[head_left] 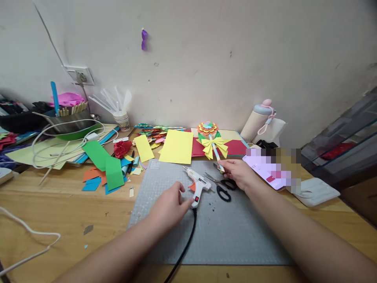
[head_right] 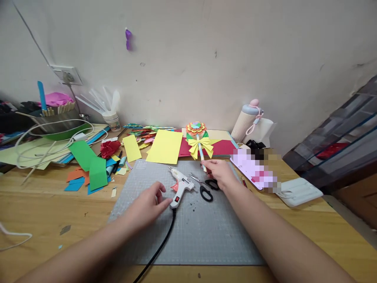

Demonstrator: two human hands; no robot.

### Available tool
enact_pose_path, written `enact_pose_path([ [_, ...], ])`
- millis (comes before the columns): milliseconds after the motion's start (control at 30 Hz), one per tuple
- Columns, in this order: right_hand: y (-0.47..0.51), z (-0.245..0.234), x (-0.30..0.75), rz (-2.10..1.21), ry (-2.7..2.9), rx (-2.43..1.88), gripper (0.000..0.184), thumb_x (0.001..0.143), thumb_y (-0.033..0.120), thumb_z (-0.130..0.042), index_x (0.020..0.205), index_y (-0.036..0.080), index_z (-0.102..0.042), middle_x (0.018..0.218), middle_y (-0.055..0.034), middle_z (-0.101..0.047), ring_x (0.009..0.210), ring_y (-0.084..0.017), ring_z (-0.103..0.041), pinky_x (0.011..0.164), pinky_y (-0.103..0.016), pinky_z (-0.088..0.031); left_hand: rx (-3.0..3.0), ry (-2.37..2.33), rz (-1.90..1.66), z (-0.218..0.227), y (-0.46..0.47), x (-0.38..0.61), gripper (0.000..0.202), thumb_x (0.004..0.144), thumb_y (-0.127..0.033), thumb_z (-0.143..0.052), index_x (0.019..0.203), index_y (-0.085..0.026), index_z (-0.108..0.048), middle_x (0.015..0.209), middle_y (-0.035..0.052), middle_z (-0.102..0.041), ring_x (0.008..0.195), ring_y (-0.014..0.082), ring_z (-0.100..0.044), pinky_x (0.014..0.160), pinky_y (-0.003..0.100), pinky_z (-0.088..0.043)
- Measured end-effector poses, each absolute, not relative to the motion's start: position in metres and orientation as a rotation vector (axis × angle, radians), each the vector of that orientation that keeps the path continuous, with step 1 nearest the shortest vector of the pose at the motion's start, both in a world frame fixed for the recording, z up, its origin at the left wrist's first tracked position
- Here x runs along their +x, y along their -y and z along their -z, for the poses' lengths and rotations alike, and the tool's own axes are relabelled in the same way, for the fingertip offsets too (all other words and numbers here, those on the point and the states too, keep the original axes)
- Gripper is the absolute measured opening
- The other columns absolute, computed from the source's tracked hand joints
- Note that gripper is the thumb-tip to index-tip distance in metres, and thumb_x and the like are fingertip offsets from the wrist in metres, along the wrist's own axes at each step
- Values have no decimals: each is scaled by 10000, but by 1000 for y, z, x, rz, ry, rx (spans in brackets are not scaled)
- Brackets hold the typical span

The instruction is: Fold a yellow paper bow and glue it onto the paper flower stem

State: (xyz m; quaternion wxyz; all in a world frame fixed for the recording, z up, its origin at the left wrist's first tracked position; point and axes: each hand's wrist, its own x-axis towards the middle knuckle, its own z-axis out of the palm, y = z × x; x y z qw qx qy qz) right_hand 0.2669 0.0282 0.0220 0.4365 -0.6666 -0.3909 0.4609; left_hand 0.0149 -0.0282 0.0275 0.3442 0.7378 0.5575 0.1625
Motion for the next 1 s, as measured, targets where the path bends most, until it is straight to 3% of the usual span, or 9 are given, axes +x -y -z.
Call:
enact_pose_path([
  [167, -47, -13, 283, -1035, 1120, -1884, 255, 926, 359, -547, 1037, 135, -597, 953, -44, -631, 752, -134, -618, 654, -298, -535, 2138, -1471, -195, -28, 38, 35, 456, 779, -586, -530, 974, -175, -574, 875, 147, -672, 763, 327, -634, 612, 378, -415],
  [267, -51, -16, 288, -897, 1263, -2010, 280, 920, 392, -546, 1003, 132, -610, 920, -37, -637, 738, -136, -614, 662, -307, -525, 2237, -1455, -110, -26, 37, 45, 397, 826, -493, -486, 1023, -160, -575, 939, 174, -677, 808, 345, -648, 632, 391, -433],
  [400, -35, -34, 288, -573, 1482, -2103, 306, 837, 431, -600, 800, 144, -698, 812, -82, -670, 773, -215, -609, 620, -302, -430, 2309, -1430, -40, -29, 42, 32, 279, 845, -348, -441, 1013, -173, -579, 909, 148, -689, 775, 318, -661, 608, 363, -429],
  [500, -6, -48, 282, -414, 1631, -2083, 307, 819, 460, -558, 868, 218, -741, 850, -78, -701, 780, -248, -611, 594, -314, -382, 2323, -1452, -38, -34, 59, -2, 246, 866, -372, -415, 927, -201, -580, 853, 120, -689, 720, 298, -655, 580, 343, -405],
  [567, 17, -54, 278, -409, 1732, -2046, 320, 808, 491, -550, 866, 251, -754, 815, -60, -715, 722, -236, -617, 570, -313, -384, 2318, -1524, -147, -37, 73, -32, 235, 871, -417, -423, 821, -230, -557, 777, 73, -681, 651, 254, -638, 559, 313, -374],
  [700, 53, -56, 270, -445, 1978, -1965, 350, 854, 502, -481, 951, 284, -738, 999, -41, -725, 807, -231, -652, 653, -332, -469, 2074, -1952, -260, -36, 88, -97, 291, 851, -499, -437, 728, -241, -490, 625, 18, -624, 548, 217, -588, 515, 288, -328],
  [833, 71, -53, 258, -554, 2105, -1965, 375, 872, 513, -454, 1031, 292, -712, 1101, -45, -700, 825, -229, -663, 697, -354, -505, 1778, -2258, -376, -35, 88, -156, 263, 881, -496, -397, 937, -258, -493, 703, 8, -652, 643, 239, -620, 586, 312, -412],
  [933, 78, -47, 251, -606, 2178, -1960, 390, 884, 498, -443, 1077, 271, -694, 1085, -68, -700, 831, -240, -664, 726, -377, -509, 1726, -2414, -448, -26, 88, -199, 243, 883, -487, -383, 897, -263, -478, 734, -7, -658, 727, 261, -633, 623, 336, -453],
  [1000, 82, -41, 250, -651, 2204, -1952, 385, 890, 475, -441, 1094, 260, -686, 1059, -81, -702, 833, -247, -664, 726, -384, -511, 1709, -2505, -465, -14, 88, -228, 231, 870, -480, -383, 833, -265, -460, 654, -31, -626, 699, 266, -621, 624, 347, -459],
])
